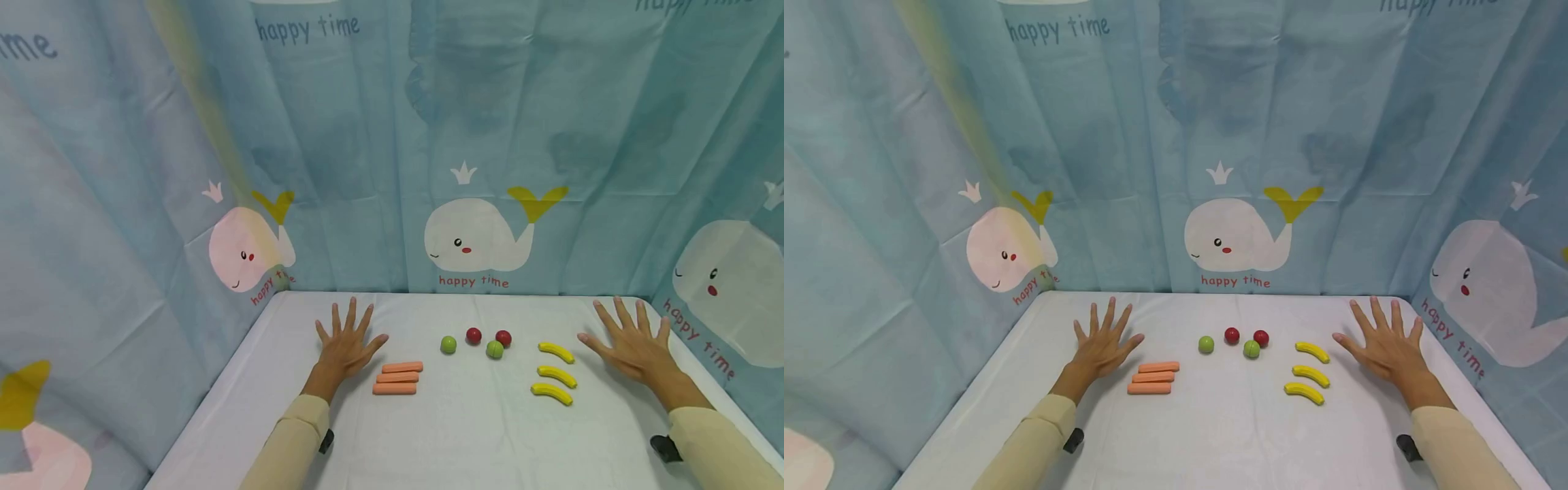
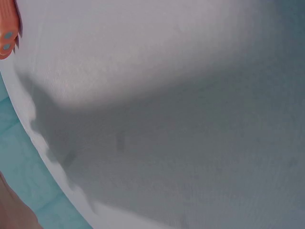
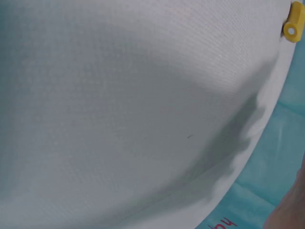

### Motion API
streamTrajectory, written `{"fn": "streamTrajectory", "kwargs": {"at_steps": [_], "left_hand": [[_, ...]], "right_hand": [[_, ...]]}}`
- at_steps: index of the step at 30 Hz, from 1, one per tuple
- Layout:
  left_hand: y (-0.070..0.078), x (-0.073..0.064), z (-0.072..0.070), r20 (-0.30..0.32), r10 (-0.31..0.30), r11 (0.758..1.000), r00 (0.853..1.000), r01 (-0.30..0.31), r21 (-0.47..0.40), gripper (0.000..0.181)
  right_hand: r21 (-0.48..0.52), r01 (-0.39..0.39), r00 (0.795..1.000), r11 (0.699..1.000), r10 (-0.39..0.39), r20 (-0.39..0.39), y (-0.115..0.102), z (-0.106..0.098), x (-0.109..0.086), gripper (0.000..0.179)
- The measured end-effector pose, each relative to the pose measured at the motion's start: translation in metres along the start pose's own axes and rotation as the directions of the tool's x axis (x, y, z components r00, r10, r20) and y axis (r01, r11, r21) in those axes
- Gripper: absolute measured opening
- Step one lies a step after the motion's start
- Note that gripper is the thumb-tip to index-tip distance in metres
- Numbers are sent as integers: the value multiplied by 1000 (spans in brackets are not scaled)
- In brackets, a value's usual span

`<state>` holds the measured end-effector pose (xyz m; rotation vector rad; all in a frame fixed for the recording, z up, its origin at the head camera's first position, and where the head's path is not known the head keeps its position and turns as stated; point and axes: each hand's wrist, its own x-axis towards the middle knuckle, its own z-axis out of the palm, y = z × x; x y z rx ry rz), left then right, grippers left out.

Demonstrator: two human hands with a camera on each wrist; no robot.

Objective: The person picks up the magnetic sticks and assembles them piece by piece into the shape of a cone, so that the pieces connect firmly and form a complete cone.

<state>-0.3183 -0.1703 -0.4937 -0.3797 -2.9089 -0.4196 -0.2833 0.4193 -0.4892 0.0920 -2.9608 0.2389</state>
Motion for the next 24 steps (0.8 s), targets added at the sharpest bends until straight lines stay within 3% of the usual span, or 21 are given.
{"fn": "streamTrajectory", "kwargs": {"at_steps": [4, 11, 16, 20, 24], "left_hand": [[0, -1, -2, 11, -5, 1000, 1000, 5, 0, 86], [4, -2, -6, -36, 25, 1000, 999, -25, 2, 84], [12, -3, -1, -79, 38, 993, 996, -46, -108, 78], [28, -2, 2, -94, 35, 963, 995, -59, -265, 69], [48, -1, 5, -69, 14, 893, 998, -43, -448, 63]], "right_hand": [[3, -14, 1000, 1000, 14, -9, 0, 1, -1, 101], [11, -28, 997, 1000, 29, -68, -5, -3, -7, 99], [73, -14, 996, 997, 20, -87, -22, -11, -15, 94], [162, -3, 998, 987, 13, -59, -38, -18, -25, 91], [237, 16, 999, 971, -5, -47, -55, -21, -36, 86]]}}
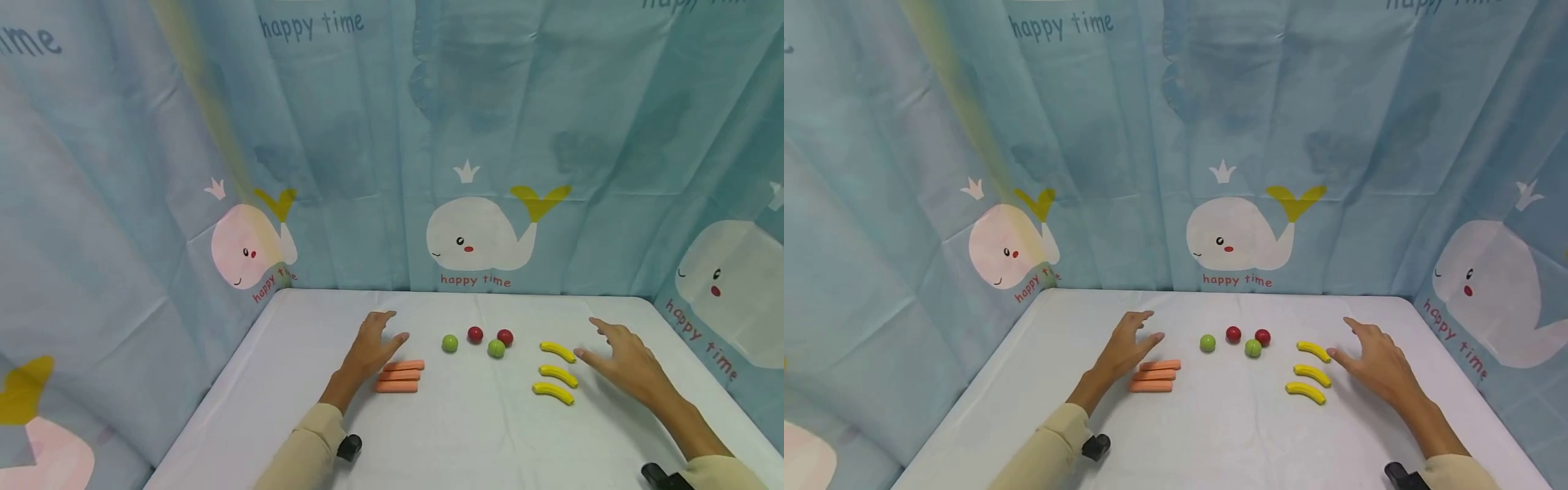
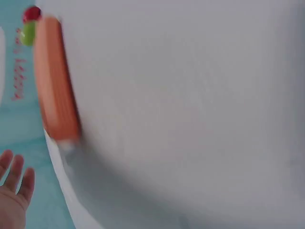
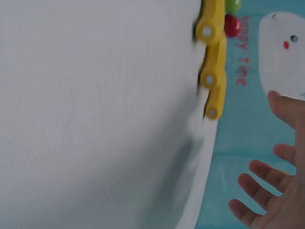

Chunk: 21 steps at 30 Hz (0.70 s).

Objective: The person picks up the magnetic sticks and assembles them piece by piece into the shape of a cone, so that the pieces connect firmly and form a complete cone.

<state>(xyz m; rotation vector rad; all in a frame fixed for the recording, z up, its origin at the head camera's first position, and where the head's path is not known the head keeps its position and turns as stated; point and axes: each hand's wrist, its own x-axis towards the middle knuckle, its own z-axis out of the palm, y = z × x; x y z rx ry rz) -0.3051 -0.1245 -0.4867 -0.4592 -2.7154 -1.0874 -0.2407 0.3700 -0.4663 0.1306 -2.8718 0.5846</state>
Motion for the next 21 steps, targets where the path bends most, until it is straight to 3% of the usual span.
{"fn": "streamTrajectory", "kwargs": {"at_steps": [7, 12, 17, 21], "left_hand": [[22, 0, 20, 20, 32, 970, 999, -26, -240, 55], [35, 0, 34, 39, 32, 952, 999, -18, -306, 47], [49, 1, 47, 90, -7, 928, 996, 40, -371, 43], [57, 6, 58, 96, -34, 904, 995, 71, -422, 42]], "right_hand": [[109, 2, 1000, 994, -5, 25, -26, 1, -18, 77], [162, -15, 999, 987, 8, 45, -39, 2, -28, 72], [206, -8, 999, 979, -2, 46, -46, 8, -37, 67], [231, -18, 996, 973, -2, 86, -50, 13, -42, 65]]}}
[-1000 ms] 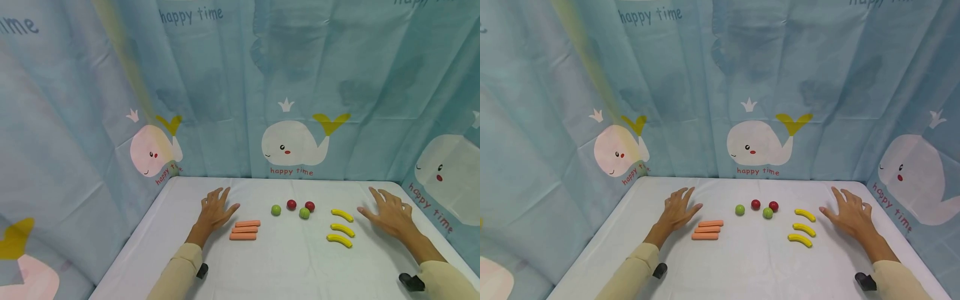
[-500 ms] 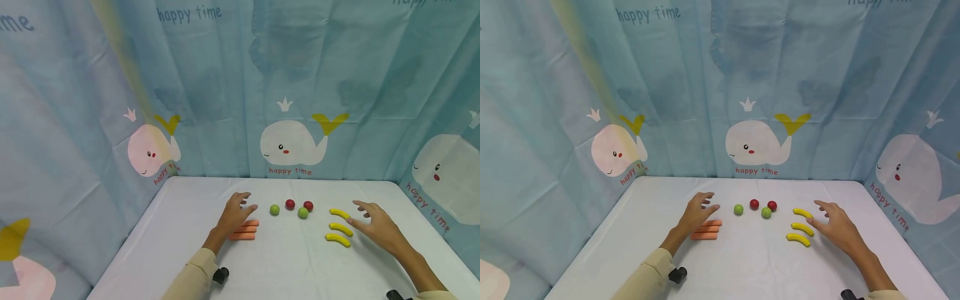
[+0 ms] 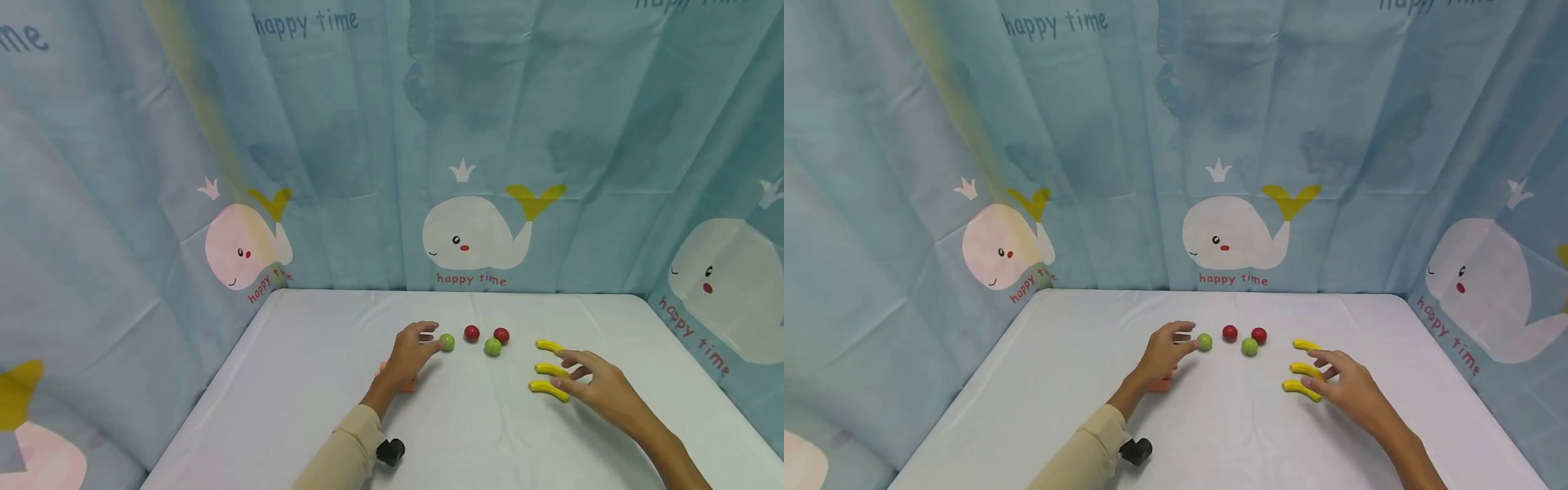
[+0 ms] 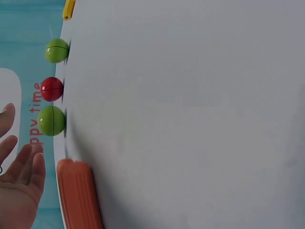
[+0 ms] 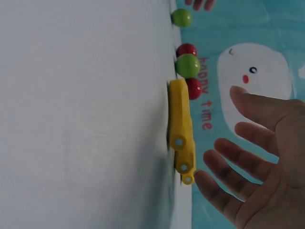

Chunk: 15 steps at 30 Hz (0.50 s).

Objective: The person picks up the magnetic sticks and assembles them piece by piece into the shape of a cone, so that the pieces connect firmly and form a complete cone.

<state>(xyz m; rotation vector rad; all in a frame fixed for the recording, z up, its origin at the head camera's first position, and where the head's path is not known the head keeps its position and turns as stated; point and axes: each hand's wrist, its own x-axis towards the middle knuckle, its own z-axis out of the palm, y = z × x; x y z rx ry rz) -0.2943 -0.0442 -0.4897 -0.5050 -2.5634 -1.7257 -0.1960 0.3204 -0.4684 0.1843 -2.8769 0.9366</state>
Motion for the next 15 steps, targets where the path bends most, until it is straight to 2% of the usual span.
{"fn": "streamTrajectory", "kwargs": {"at_steps": [5, 12, 15], "left_hand": [[-1, 7, 11, -19, -30, 999, 999, 30, -15, 44], [-4, 12, 21, -18, -64, 998, 998, 64, -12, 41], [-4, 13, 23, -12, -69, 997, 998, 69, 23, 41]], "right_hand": [[49, -19, 999, 999, 16, 51, 0, 8, -2, 59], [49, -33, 995, 998, 28, 98, 3, 13, -2, 55], [53, -46, 993, 998, 39, 113, 4, 13, -1, 52]]}}
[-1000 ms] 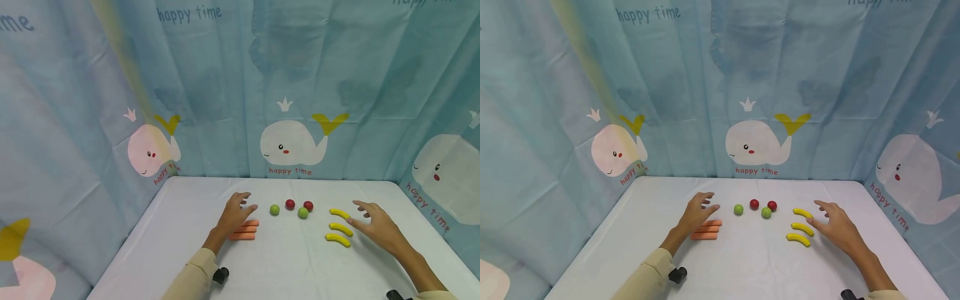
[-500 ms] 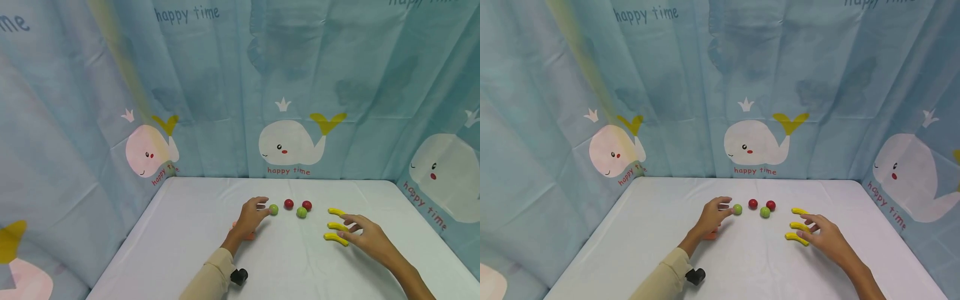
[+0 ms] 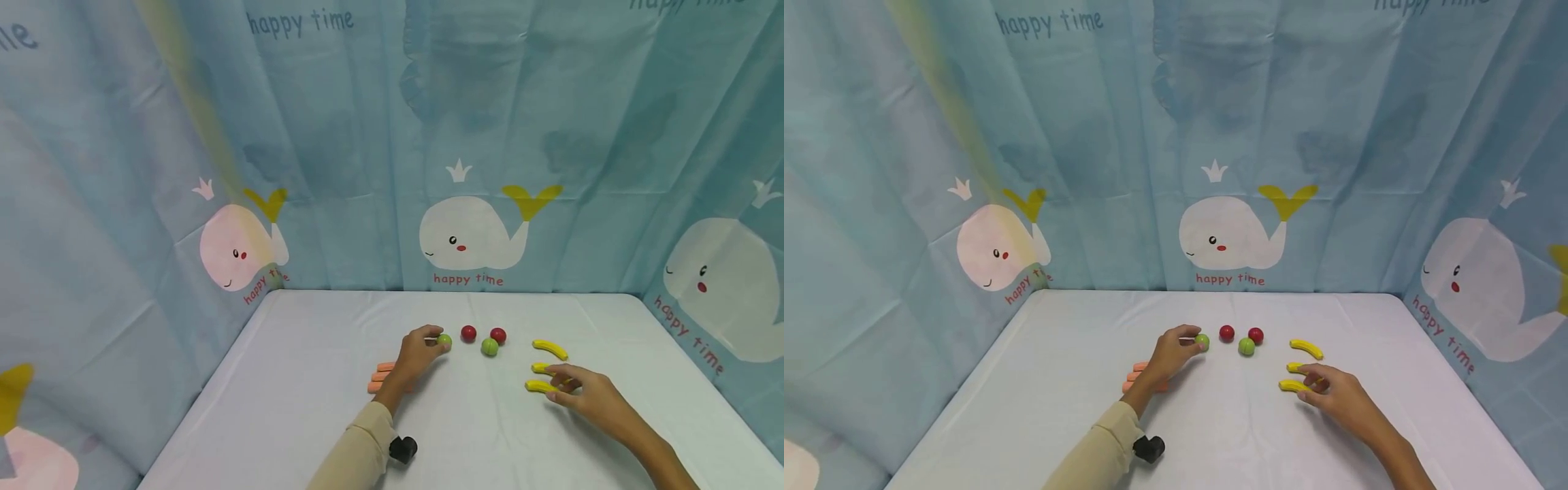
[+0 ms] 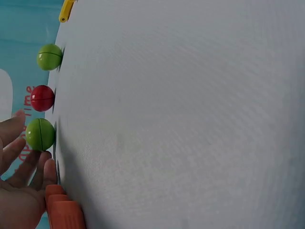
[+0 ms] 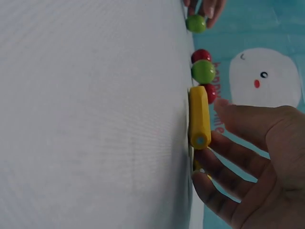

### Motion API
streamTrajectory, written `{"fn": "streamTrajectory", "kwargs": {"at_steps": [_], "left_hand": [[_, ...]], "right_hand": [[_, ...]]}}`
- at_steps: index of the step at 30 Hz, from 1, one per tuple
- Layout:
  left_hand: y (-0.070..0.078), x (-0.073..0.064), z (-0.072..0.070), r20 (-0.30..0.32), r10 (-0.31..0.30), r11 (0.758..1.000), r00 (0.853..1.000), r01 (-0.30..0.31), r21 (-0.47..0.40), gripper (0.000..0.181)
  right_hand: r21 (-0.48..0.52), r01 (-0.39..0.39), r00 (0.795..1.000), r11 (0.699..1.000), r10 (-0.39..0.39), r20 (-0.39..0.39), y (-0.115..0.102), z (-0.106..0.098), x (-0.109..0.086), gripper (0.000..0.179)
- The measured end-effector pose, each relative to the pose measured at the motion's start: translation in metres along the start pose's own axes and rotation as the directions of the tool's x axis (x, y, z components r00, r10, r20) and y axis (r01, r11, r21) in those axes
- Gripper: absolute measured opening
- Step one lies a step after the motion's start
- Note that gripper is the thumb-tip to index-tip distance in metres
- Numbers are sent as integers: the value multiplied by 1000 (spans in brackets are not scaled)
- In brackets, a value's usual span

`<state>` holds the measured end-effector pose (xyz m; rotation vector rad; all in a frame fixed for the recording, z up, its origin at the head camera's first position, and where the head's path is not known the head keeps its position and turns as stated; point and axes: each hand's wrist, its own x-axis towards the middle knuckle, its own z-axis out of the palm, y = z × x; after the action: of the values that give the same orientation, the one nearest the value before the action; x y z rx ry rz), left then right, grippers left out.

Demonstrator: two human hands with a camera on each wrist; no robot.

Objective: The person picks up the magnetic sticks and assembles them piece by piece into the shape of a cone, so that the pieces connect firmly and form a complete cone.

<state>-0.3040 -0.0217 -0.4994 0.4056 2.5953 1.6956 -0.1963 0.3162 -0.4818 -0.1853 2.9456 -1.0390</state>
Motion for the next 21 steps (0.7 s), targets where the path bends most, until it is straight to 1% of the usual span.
{"fn": "streamTrajectory", "kwargs": {"at_steps": [3, 5, 9, 14, 17, 21], "left_hand": [[0, 3, 1, 5, 7, 997, 1000, -7, 72, 41], [1, 4, 2, 8, 12, 990, 1000, -13, 138, 41], [1, 3, 1, 12, 12, 977, 1000, -15, 213, 37], [0, 3, 2, 11, -27, 983, 1000, 25, 184, 30], [1, 3, 3, 15, -42, 985, 999, 39, 168, 30], [1, 3, 3, 22, -10, 984, 1000, 6, 181, 37]], "right_hand": [[2, -13, 1000, 1000, 13, 11, 2, 1, 1, 49], [1, -23, 1000, 1000, 23, 16, 2, 2, 1, 47], [-4, -39, 999, 999, 39, 25, 0, 3, 2, 44], [-3, -40, 999, 999, 40, 30, -2, 4, 3, 41], [-8, -46, 998, 999, 46, 34, -3, 6, 4, 41], [-30, -51, 998, 998, 52, 35, -2, 8, 6, 39]]}}
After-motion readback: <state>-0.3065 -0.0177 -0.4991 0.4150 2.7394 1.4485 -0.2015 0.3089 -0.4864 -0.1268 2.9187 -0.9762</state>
